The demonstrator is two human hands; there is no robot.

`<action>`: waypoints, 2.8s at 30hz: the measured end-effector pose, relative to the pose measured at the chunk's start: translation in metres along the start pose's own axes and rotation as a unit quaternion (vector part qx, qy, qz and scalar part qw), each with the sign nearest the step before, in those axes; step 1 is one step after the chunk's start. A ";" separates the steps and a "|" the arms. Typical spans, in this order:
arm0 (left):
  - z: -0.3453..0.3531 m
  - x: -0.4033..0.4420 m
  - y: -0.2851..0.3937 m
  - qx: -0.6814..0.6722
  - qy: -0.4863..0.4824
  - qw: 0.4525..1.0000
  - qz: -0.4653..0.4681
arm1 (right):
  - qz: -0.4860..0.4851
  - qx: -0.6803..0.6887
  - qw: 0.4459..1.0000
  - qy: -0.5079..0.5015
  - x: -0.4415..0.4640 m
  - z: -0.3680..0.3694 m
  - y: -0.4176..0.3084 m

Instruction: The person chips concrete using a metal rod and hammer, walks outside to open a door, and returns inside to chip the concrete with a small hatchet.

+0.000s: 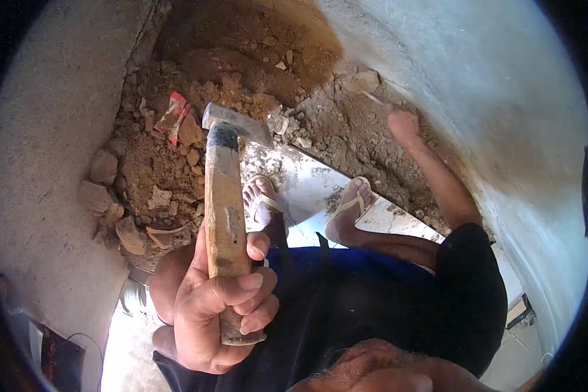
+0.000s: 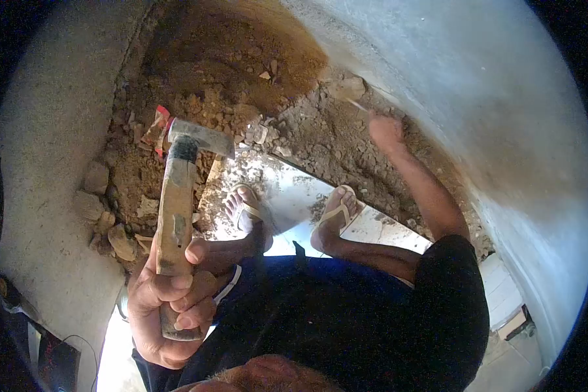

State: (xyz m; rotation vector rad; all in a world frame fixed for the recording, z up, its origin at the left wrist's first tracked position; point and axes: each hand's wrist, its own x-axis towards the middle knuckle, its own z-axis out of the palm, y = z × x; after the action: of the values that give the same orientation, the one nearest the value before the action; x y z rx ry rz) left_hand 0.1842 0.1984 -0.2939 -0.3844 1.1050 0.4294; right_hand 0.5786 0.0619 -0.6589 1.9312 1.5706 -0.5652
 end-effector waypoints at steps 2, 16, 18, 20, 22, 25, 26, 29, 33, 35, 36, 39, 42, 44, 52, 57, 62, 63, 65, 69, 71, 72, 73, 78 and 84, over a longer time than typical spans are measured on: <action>0.004 0.001 0.000 0.011 -0.009 1.000 0.009 | -0.047 -0.002 0.993 0.109 0.024 0.030 -0.009; 0.003 0.009 -0.010 0.042 -0.012 0.999 0.005 | 0.057 0.062 0.996 -0.009 0.133 0.073 -0.035; 0.001 0.006 -0.011 0.073 -0.004 0.997 -0.012 | 0.010 0.027 0.999 0.016 0.122 0.072 -0.036; -0.005 0.006 -0.020 0.075 -0.054 0.996 0.023 | 0.059 0.023 0.994 -0.086 0.097 0.020 -0.050; -0.008 0.003 -0.023 0.079 -0.091 0.992 0.029 | 0.118 0.132 0.979 -0.098 0.087 0.011 -0.050; -0.009 -0.007 -0.027 0.126 -0.130 0.982 0.052 | 0.084 0.313 0.946 0.013 0.074 0.041 -0.035; -0.001 -0.014 -0.025 0.156 -0.116 0.979 0.068 | 0.042 0.352 0.931 0.087 0.067 0.042 -0.042; -0.006 -0.016 -0.037 0.149 -0.140 0.976 0.073 | -0.010 0.453 0.889 0.064 0.031 -0.004 -0.099; -0.009 -0.014 -0.055 0.151 -0.169 0.970 0.087 | -0.213 0.651 0.728 -0.033 -0.010 -0.110 -0.249; -0.003 -0.019 -0.054 0.191 -0.168 0.964 0.081 | -0.413 0.563 0.713 -0.065 -0.038 -0.197 -0.351; -0.002 -0.022 -0.053 0.198 -0.160 0.964 0.073 | -0.439 0.567 0.669 -0.198 -0.064 -0.237 -0.370; 0.002 -0.025 -0.051 0.193 -0.133 0.972 0.032 | -0.593 0.588 0.533 -0.135 -0.099 -0.252 -0.417; -0.006 -0.020 -0.057 0.151 -0.134 0.979 0.035 | -0.530 0.573 0.616 -0.111 -0.088 -0.219 -0.396; -0.007 -0.020 -0.054 0.117 -0.120 0.986 0.017 | -0.427 0.622 0.640 -0.147 -0.066 -0.188 -0.368; -0.014 -0.027 -0.030 0.032 -0.102 0.994 0.025 | -0.075 0.375 0.911 0.153 0.123 -0.048 -0.223; -0.011 -0.026 -0.019 -0.006 -0.083 0.995 0.055 | -0.061 0.224 0.972 0.031 0.151 -0.041 -0.178; -0.020 -0.019 -0.004 -0.033 -0.069 0.996 0.035 | -0.002 0.156 0.984 -0.085 0.105 0.013 -0.110; -0.022 -0.019 -0.001 -0.038 -0.060 0.997 0.027 | -0.014 0.059 0.987 -0.148 0.081 0.001 -0.087; -0.025 -0.021 0.003 -0.042 -0.050 0.998 0.017 | -0.012 0.099 0.987 -0.128 0.044 0.006 -0.030; -0.018 -0.019 0.005 -0.059 -0.017 0.998 0.031 | -0.056 0.057 0.989 -0.126 0.055 -0.019 -0.019; -0.015 -0.016 0.005 -0.054 -0.037 0.997 0.045 | -0.042 0.094 0.995 -0.019 0.081 -0.070 -0.078; -0.013 -0.015 0.004 -0.048 -0.042 0.997 0.047 | -0.027 0.083 0.995 0.052 0.088 -0.083 -0.098; -0.011 -0.013 0.003 -0.042 -0.046 0.997 0.049 | -0.029 0.073 0.996 0.042 0.106 -0.080 -0.098; -0.015 -0.013 0.008 -0.045 -0.065 0.997 0.003 | 0.054 0.105 0.991 -0.061 0.115 -0.004 -0.068; -0.022 -0.012 0.009 -0.044 -0.025 0.999 0.000 | -0.003 -0.003 0.981 -0.195 0.019 0.017 0.008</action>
State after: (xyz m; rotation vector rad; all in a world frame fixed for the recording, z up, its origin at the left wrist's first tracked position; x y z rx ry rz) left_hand 0.1583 0.1937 -0.2926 -0.4496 1.0406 0.4856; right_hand 0.5913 0.0632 -0.6819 1.6841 1.3247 -0.8804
